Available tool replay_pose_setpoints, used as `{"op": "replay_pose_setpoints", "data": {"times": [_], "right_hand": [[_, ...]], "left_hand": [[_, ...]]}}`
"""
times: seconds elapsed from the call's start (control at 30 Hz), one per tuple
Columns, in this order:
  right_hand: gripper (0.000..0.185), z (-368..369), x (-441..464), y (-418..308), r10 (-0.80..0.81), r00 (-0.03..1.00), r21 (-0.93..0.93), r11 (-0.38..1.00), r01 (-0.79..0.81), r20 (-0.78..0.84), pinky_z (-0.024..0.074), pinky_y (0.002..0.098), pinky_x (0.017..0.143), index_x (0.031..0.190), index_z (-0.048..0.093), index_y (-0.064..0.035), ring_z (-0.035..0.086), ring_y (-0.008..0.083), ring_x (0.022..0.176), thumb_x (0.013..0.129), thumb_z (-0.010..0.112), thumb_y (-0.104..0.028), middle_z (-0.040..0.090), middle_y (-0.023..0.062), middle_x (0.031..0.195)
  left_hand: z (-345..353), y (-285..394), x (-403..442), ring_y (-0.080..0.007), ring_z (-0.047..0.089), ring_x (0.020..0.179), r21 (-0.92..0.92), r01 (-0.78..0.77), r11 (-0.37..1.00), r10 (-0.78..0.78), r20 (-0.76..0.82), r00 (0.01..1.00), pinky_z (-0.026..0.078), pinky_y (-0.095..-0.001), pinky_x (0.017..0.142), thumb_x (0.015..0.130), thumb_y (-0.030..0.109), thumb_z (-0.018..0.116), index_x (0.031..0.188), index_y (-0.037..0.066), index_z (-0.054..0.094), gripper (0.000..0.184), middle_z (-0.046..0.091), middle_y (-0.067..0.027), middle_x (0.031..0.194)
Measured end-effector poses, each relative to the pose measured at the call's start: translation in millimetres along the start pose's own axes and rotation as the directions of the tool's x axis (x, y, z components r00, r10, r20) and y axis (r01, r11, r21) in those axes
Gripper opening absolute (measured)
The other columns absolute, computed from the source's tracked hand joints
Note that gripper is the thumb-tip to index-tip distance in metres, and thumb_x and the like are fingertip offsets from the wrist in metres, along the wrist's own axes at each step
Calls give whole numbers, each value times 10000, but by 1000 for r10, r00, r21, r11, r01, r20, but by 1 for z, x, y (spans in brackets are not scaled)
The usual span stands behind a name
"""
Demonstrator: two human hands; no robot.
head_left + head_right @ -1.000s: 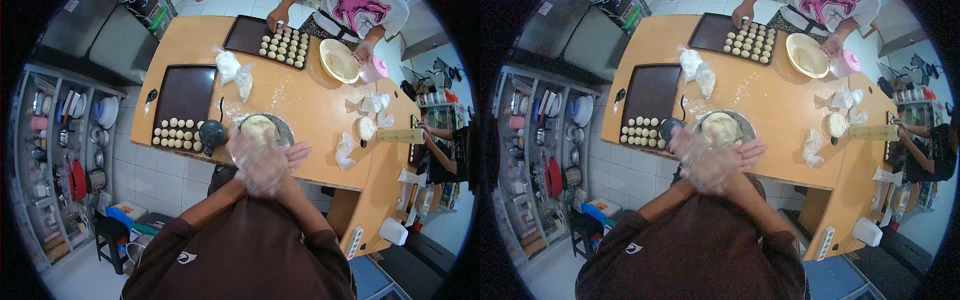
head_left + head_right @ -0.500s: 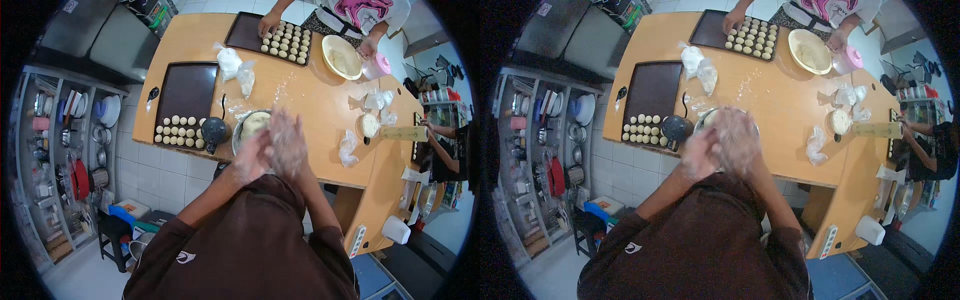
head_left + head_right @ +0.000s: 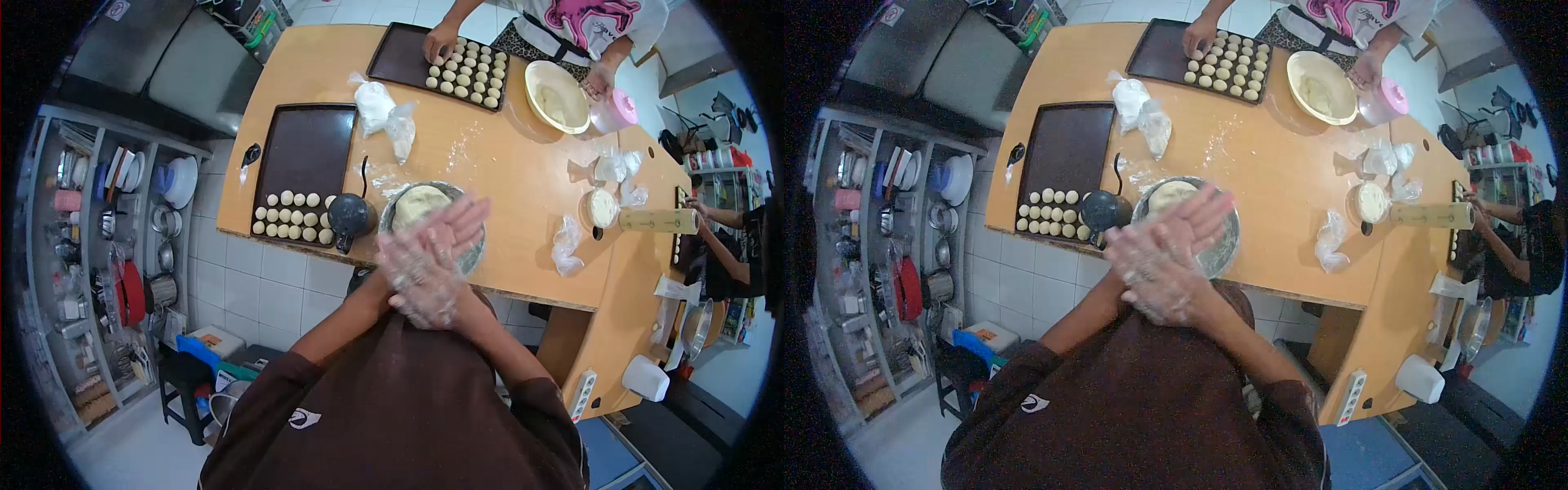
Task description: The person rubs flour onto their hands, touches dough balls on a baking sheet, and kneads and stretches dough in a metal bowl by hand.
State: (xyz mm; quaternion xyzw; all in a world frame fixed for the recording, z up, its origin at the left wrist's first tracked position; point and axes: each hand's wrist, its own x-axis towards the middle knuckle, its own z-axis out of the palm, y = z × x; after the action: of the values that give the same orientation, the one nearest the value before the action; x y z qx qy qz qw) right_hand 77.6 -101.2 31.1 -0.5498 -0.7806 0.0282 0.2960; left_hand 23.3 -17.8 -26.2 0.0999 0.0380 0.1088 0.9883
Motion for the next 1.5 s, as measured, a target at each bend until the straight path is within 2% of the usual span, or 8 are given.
{"op": "replay_pose_setpoints", "data": {"times": [0.2, 0.33, 0.9, 0.93, 1.07, 1.27, 1.43, 1.5], "right_hand": [[573, -2, -6, 27, 115, 990, -95, 988, -123, -84, 119, 563, 1178, 1417, 433, 27, 293, 368, 1437, 941, 501, -284, 380, 200, 1510], [596, 2, -6, 9, 100, 994, 9, 995, -100, -39, 103, 557, 1182, 1440, 422, -12, 302, 335, 1440, 935, 517, -313, 374, 169, 1524], [544, 27, -21, 21, 138, 986, -104, 983, -148, -98, 96, 571, 1179, 1432, 424, -16, 310, 346, 1433, 985, 439, -326, 417, 169, 1493], [541, 16, -18, 30, 185, 978, -133, 971, -196, -94, 95, 570, 1180, 1433, 422, -18, 304, 341, 1437, 987, 437, -322, 409, 166, 1500], [567, 23, -25, 14, 76, 997, -69, 995, -75, 9, 84, 553, 1186, 1483, 353, -38, 254, 317, 1462, 996, 414, -324, 338, 146, 1548], [615, 20, 4, 39, 444, 895, -825, 516, -231, 27, 143, 576, 1180, 1482, 336, -107, 283, 184, 1444, 935, 432, -368, 454, 108, 1461], [504, -23, 29, -3, 379, 831, -335, 908, -250, 407, 165, 560, 1181, 1421, 457, -106, 333, 207, 1415, 951, 448, -290, 465, 126, 1441], [492, -5, 13, -15, 38, 999, -39, 999, -38, -10, 178, 553, 1181, 1431, 443, -98, 352, 217, 1405, 963, 429, -247, 464, 119, 1449]], "left_hand": [[63, 7, -22, -276, 204, 1474, 57, 174, 983, -112, -563, 819, 188, -395, 1200, 1035, 372, 267, 1553, 73, 109, 618, 224, -155, 1590], [28, 18, -10, -251, 262, 1452, 16, -141, 990, 141, 21, 990, 250, -397, 1177, 1047, 377, 243, 1528, 41, 218, 586, 267, -144, 1573], [1, -21, -30, -285, 332, 1412, 224, 33, 974, -30, -17, 999, 163, -419, 1204, 1034, 358, 329, 1510, 9, 241, 597, 335, -180, 1536], [66, 7, -20, -270, 257, 1452, -11, 120, 993, -106, -559, 822, 159, -422, 1202, 1023, 362, 347, 1524, 21, 209, 621, 300, -193, 1551], [31, 27, -9, -283, 216, 1469, -55, -82, 995, 84, 39, 996, 223, -416, 1187, 1017, 409, 340, 1539, 56, 180, 650, 241, -196, 1574], [13, -13, -30, -274, 303, 1432, 180, 97, 979, -75, -125, 989, 289, -395, 1159, 1021, 425, 368, 1534, 56, 196, 655, 293, -170, 1558], [53, 28, -12, -209, 434, 1332, 34, -52, 998, 56, -143, 988, 397, -369, 1082, 1021, 402, 395, 1500, 65, 295, 594, 414, -116, 1495], [45, 13, -18, -210, 441, 1326, 37, 21, 999, -16, -131, 991, 402, -365, 1076, 1026, 385, 385, 1500, 68, 296, 577, 412, -118, 1496]]}}
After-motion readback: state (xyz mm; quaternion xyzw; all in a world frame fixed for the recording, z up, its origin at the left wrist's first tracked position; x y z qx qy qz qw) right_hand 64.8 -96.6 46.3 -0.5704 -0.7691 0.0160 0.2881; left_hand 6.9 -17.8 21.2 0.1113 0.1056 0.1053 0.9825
